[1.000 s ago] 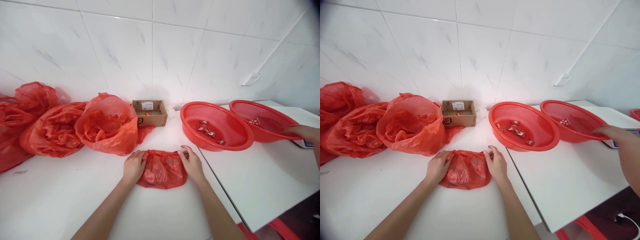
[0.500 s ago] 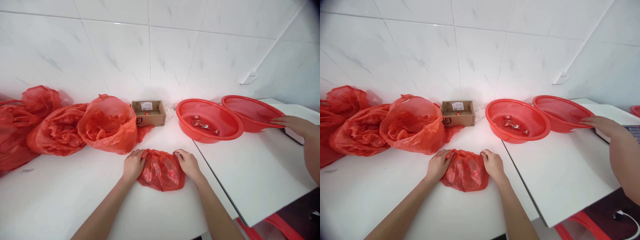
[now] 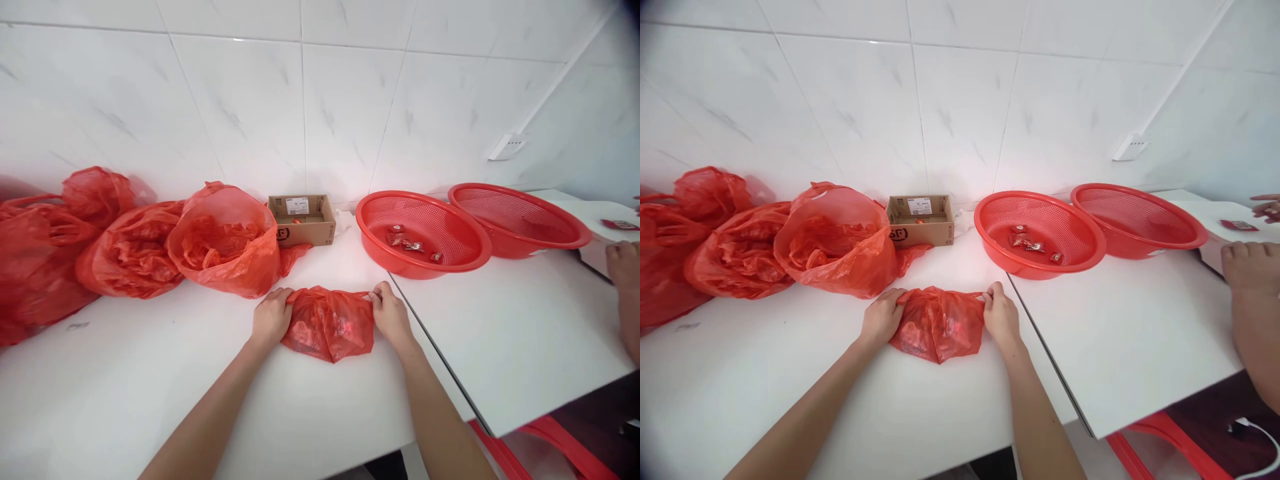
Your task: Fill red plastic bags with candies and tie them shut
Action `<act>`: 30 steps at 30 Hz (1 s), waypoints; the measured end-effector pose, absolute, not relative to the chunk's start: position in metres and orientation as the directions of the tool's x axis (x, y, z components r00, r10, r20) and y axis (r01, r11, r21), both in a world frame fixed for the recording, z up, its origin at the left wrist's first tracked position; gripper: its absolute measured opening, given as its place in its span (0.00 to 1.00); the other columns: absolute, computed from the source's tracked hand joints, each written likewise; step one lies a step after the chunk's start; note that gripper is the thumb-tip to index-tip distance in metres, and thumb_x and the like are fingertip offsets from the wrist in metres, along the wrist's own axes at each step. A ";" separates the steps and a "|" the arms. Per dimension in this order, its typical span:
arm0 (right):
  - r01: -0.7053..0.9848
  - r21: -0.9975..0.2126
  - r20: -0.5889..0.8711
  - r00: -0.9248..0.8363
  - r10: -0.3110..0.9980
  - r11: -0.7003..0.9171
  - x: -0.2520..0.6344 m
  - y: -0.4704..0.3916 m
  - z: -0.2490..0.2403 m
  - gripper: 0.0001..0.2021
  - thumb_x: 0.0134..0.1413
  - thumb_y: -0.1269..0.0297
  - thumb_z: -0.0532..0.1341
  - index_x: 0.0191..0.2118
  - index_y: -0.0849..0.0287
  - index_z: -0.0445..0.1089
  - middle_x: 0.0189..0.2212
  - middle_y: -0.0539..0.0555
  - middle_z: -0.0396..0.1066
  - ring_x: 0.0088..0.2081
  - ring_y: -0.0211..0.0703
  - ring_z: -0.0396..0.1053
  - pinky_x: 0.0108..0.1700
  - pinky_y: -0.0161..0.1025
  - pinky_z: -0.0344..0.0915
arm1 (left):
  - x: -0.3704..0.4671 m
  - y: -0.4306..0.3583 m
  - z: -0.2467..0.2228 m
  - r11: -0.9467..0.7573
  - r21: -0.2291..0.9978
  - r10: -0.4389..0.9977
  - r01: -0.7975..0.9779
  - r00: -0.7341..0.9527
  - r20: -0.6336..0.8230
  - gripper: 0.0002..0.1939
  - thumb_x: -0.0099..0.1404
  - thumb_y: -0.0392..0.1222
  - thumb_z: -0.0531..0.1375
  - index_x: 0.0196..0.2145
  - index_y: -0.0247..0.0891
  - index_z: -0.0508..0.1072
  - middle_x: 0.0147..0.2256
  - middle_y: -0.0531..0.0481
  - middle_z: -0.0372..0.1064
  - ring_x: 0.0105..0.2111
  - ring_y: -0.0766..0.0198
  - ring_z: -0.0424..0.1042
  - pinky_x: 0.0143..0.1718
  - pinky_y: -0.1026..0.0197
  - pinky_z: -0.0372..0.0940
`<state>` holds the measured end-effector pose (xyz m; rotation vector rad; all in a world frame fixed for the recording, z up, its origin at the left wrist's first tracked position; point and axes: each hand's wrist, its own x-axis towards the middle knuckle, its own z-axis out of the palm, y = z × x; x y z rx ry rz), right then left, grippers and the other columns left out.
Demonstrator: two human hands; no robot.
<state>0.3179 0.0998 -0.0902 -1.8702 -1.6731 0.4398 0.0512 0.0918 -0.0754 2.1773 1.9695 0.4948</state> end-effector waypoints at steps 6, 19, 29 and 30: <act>0.753 -0.651 0.129 0.230 0.965 -0.093 0.354 0.097 -0.090 0.06 0.54 0.58 0.53 0.32 0.54 0.59 0.29 0.53 0.71 0.30 0.46 0.68 0.34 0.40 0.60 | 0.041 0.096 -0.063 -0.148 0.287 0.988 0.946 0.154 0.004 0.12 0.68 0.44 0.58 0.46 0.35 0.71 0.44 0.45 0.71 0.41 0.60 0.72 0.43 0.52 0.70; 0.794 -0.581 0.105 0.290 0.951 -0.178 0.378 0.081 -0.088 0.15 0.58 0.52 0.51 0.40 0.53 0.71 0.37 0.56 0.72 0.34 0.48 0.68 0.39 0.45 0.64 | 0.053 0.092 -0.026 -0.159 0.086 0.982 0.984 0.166 -0.091 0.15 0.68 0.45 0.58 0.49 0.35 0.70 0.44 0.45 0.70 0.39 0.60 0.72 0.39 0.53 0.70; 0.620 -0.655 0.585 0.056 0.809 0.431 0.280 0.014 0.007 0.12 0.63 0.59 0.54 0.47 0.54 0.70 0.46 0.55 0.74 0.49 0.47 0.70 0.51 0.44 0.66 | 0.127 0.093 0.016 -0.574 -0.142 0.801 0.807 0.589 0.107 0.13 0.66 0.32 0.53 0.46 0.37 0.70 0.45 0.40 0.67 0.46 0.50 0.63 0.42 0.51 0.56; 0.611 -0.649 0.597 0.041 0.801 0.453 0.276 0.010 0.015 0.12 0.63 0.60 0.54 0.47 0.54 0.70 0.46 0.55 0.74 0.49 0.47 0.71 0.51 0.44 0.67 | 0.131 0.093 0.016 -0.582 -0.145 0.794 0.800 0.598 0.110 0.12 0.66 0.32 0.53 0.46 0.36 0.70 0.44 0.40 0.67 0.45 0.49 0.63 0.41 0.51 0.56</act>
